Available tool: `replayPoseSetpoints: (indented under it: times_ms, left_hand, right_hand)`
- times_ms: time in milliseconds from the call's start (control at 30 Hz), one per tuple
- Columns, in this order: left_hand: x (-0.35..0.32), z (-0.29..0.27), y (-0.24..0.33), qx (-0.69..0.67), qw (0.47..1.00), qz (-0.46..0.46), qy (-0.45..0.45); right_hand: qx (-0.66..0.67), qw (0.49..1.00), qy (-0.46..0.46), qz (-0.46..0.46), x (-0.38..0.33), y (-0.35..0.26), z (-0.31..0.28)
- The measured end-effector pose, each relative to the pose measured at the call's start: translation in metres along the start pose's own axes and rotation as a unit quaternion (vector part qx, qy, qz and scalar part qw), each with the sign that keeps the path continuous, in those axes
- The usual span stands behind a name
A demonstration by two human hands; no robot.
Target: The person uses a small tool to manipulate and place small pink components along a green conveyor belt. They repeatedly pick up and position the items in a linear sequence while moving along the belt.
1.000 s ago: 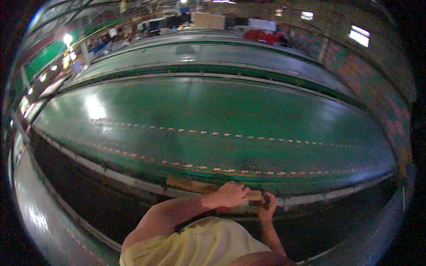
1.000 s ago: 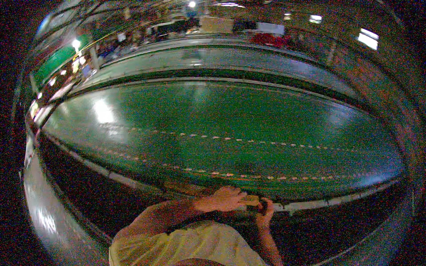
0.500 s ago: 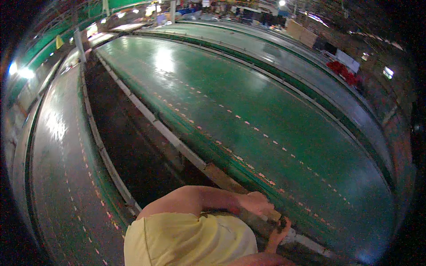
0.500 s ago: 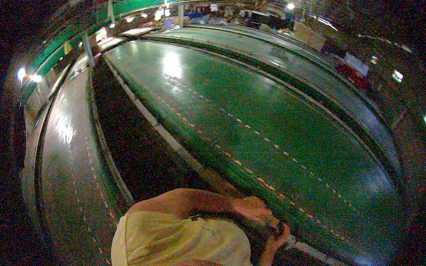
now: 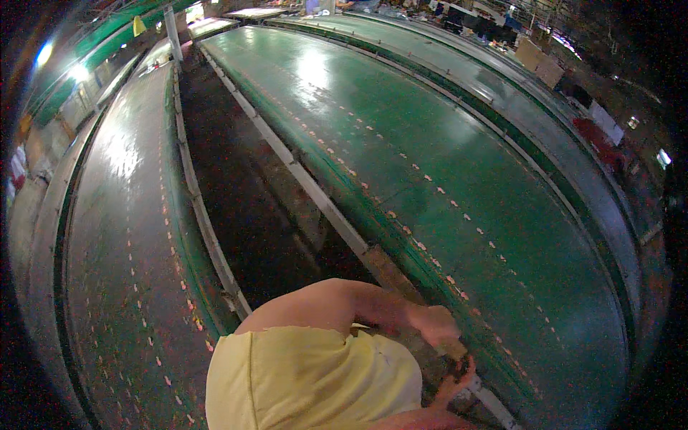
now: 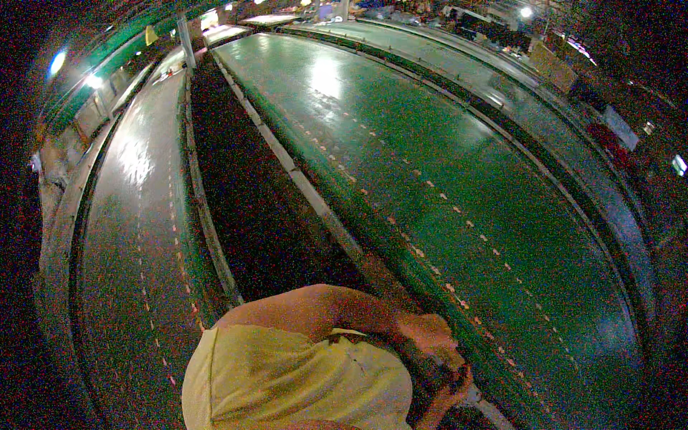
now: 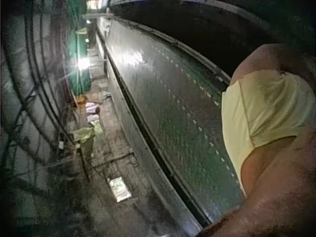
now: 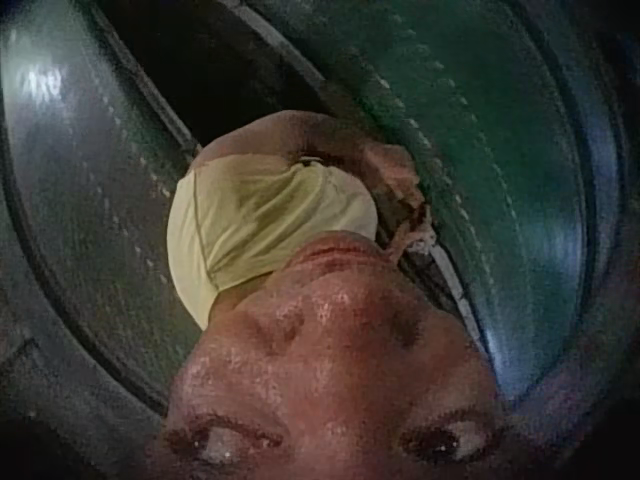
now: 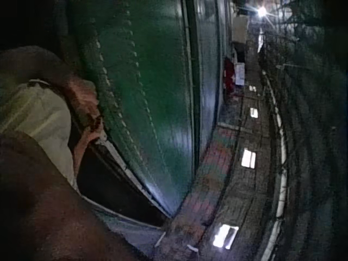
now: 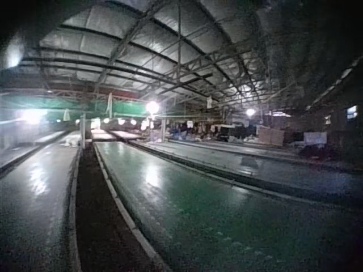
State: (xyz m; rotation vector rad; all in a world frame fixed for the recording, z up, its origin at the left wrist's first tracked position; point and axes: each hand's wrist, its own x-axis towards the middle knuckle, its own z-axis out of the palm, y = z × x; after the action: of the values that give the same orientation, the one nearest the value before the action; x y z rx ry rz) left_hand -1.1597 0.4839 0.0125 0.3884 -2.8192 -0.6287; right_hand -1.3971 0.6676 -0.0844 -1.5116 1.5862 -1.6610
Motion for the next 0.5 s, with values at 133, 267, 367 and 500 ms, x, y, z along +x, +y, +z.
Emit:
replayPoseSetpoints:
  times_ms: [133,267,367,500]
  left_hand:
    - [0.036,0.042,-0.02,-0.018,0.998,0.052,0.012]
    - [0.068,0.039,0.016,-0.037,0.995,0.018,-0.087]
    - [0.059,0.02,0.02,-0.083,0.993,0.012,-0.088]
    - [0.055,0.013,0.024,-0.035,0.994,-0.009,-0.105]
  right_hand:
    - [-0.043,0.998,-0.021,-0.042,0.024,-0.013,0.014]
    - [0.02,1.0,-0.004,0.017,0.016,-0.021,0.01]
    - [0.007,1.0,-0.02,0.002,0.015,-0.009,-0.002]
    - [-0.048,0.996,0.074,0.0,0.0,-0.027,0.026]
